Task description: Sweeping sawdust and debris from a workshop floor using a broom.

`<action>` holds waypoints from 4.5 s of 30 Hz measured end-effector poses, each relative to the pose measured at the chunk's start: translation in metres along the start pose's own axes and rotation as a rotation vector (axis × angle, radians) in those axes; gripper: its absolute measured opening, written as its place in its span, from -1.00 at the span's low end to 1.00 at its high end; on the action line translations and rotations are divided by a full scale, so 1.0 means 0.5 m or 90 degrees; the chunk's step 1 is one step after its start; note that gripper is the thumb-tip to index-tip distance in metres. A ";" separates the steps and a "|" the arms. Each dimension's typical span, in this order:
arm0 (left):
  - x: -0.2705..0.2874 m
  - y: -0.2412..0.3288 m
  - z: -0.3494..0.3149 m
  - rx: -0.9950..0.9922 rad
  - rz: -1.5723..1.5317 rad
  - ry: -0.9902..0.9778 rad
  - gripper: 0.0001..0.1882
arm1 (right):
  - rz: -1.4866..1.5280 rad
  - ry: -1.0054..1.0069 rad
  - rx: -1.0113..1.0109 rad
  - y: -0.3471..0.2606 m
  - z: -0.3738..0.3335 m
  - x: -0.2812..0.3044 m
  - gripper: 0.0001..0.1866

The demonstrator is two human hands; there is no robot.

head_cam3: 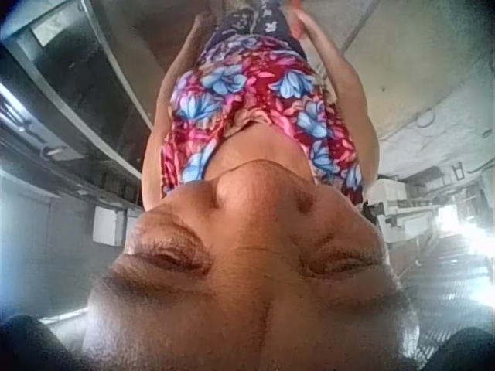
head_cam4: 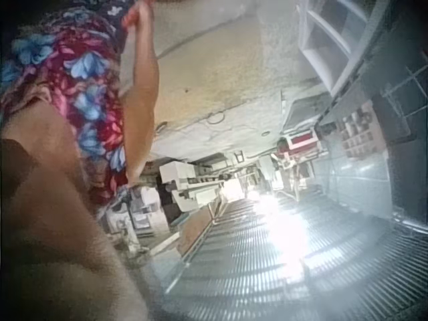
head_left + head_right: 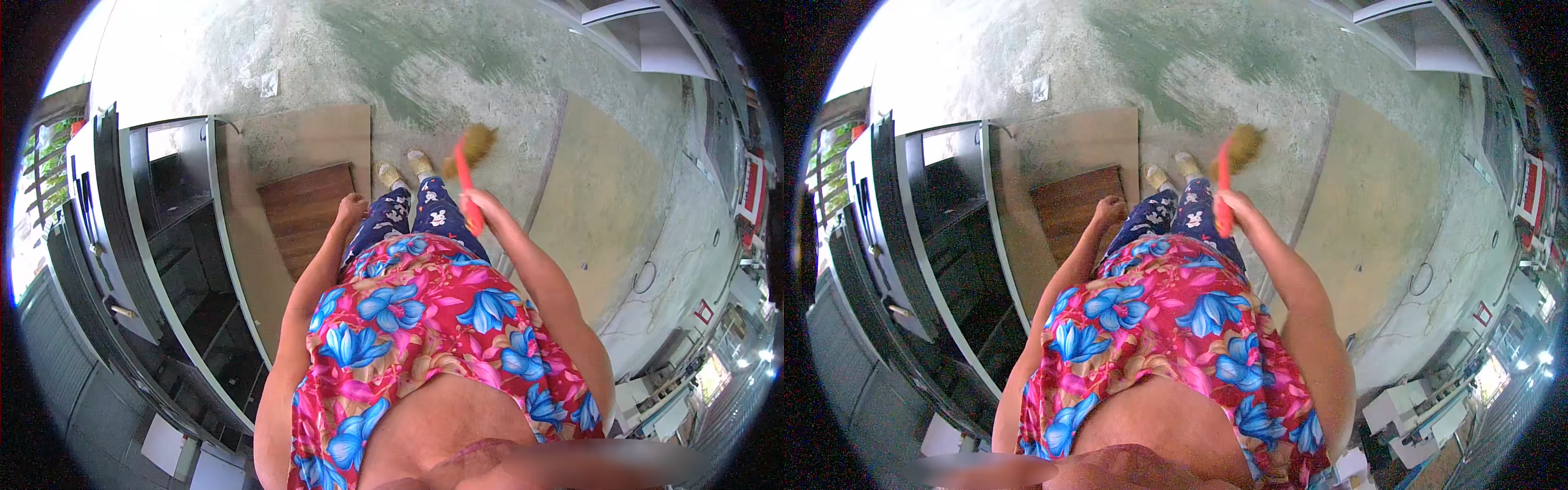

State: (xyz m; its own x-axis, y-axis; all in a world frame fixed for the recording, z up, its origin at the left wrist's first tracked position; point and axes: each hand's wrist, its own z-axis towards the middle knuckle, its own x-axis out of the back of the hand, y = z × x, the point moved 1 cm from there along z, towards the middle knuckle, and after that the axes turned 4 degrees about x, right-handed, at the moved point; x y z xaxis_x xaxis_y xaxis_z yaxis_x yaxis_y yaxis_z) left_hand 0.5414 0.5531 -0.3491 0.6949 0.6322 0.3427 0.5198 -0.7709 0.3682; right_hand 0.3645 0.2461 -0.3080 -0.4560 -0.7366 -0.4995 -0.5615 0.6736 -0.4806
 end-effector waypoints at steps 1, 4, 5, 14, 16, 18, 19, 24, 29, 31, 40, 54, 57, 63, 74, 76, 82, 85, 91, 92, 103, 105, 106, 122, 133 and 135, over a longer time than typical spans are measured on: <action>-0.007 -0.009 0.002 -0.003 -0.022 -0.004 -0.68 | -0.015 -0.027 0.032 -0.006 0.039 -0.021 -0.71; -0.034 0.071 -0.033 0.014 0.016 -0.037 -0.69 | -0.008 -0.078 0.046 -0.048 0.169 -0.042 -0.78; -0.030 0.064 -0.024 0.010 0.019 -0.037 -0.69 | -0.018 -0.099 0.031 -0.056 0.211 -0.043 -0.84; 0.017 -0.019 -0.017 0.020 -0.091 0.019 -0.74 | -0.116 -0.003 0.072 -0.090 0.036 -0.062 -0.69; 0.024 -0.026 -0.013 0.029 -0.081 0.012 -0.73 | -0.126 0.049 0.044 -0.065 -0.046 -0.041 -0.68; 0.039 -0.063 -0.002 0.033 -0.070 0.020 -0.72 | -0.129 0.059 0.021 -0.029 -0.084 -0.033 -0.67; 0.046 -0.082 0.002 0.034 -0.058 0.025 -0.70 | -0.075 0.104 -0.029 -0.005 -0.087 -0.027 -0.77; 0.034 -0.074 -0.022 0.027 0.044 0.057 -0.69 | -0.010 0.001 -0.030 0.025 0.020 -0.034 -0.76; 0.010 -0.086 -0.011 -0.002 0.031 0.024 -0.69 | -0.014 -0.047 -0.013 -0.020 0.190 -0.027 -0.94; 0.002 -0.103 -0.006 -0.007 0.080 0.006 -0.66 | 0.090 -0.027 -0.076 -0.053 0.175 -0.031 -0.89; 0.039 -0.133 0.000 0.072 -0.049 0.040 -0.68 | -0.515 0.311 0.266 -0.032 -0.002 0.128 -0.55; 0.074 -0.131 -0.042 0.083 -0.038 0.077 -0.68 | 0.048 0.273 0.048 0.060 0.011 0.359 -0.83; 0.047 -0.070 -0.036 0.038 -0.078 0.066 -0.66 | -0.106 0.337 -0.018 0.096 0.122 0.253 -0.82; 0.038 -0.099 -0.039 0.075 -0.051 0.059 -0.63 | -0.183 0.101 -0.011 0.051 0.224 0.039 -0.86; 0.121 -0.228 -0.071 0.170 -0.075 0.114 -0.62 | -0.768 0.415 0.548 0.121 -0.016 0.155 -0.51; 0.119 -0.219 -0.071 0.156 -0.044 0.102 -0.64 | -0.781 0.526 0.585 0.133 -0.040 0.221 -0.52; 0.066 -0.115 0.041 0.055 -0.147 0.026 -0.62 | -0.410 0.481 0.030 -0.041 0.021 0.429 -0.83; 0.032 -0.019 0.056 -0.021 -0.031 0.052 -0.62 | -0.254 0.410 0.006 -0.055 0.086 0.446 -0.84; 0.086 -0.025 -0.084 -0.062 -0.049 0.047 -0.61 | -0.408 0.325 0.093 0.071 0.190 0.112 -0.83; 0.098 -0.037 -0.093 -0.064 -0.055 0.049 -0.61 | -0.404 0.262 0.092 0.071 0.189 0.037 -0.79; 0.161 -0.123 -0.025 0.004 -0.138 0.097 -0.60 | -0.439 0.124 0.130 -0.025 -0.025 -0.062 -0.51; 0.171 -0.131 -0.034 0.020 -0.142 0.116 -0.60 | -0.491 0.231 0.154 -0.015 -0.076 -0.032 -0.52; 0.177 -0.151 -0.029 0.031 -0.141 0.122 -0.60 | -0.512 0.273 0.164 -0.004 -0.083 -0.011 -0.53; 0.211 -0.305 -0.083 0.072 -0.318 0.167 -0.60 | -0.345 0.030 -0.022 -0.091 0.420 -0.253 -0.90; 0.193 -0.477 -0.086 0.175 -0.405 0.189 -0.57 | -0.384 -0.059 0.044 -0.042 0.137 -0.354 -0.93; 0.185 -0.487 -0.090 0.165 -0.401 0.198 -0.57 | -0.394 0.020 0.005 -0.013 0.042 -0.324 -0.94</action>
State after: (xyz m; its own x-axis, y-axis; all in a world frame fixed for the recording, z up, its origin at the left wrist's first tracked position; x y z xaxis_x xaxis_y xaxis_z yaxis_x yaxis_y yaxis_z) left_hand 0.4566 0.8027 -0.3682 0.0737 0.9233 0.3770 0.8999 -0.2246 0.3739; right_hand 0.4565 0.3621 -0.2392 -0.0678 -0.9921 -0.1055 -0.7231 0.1218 -0.6800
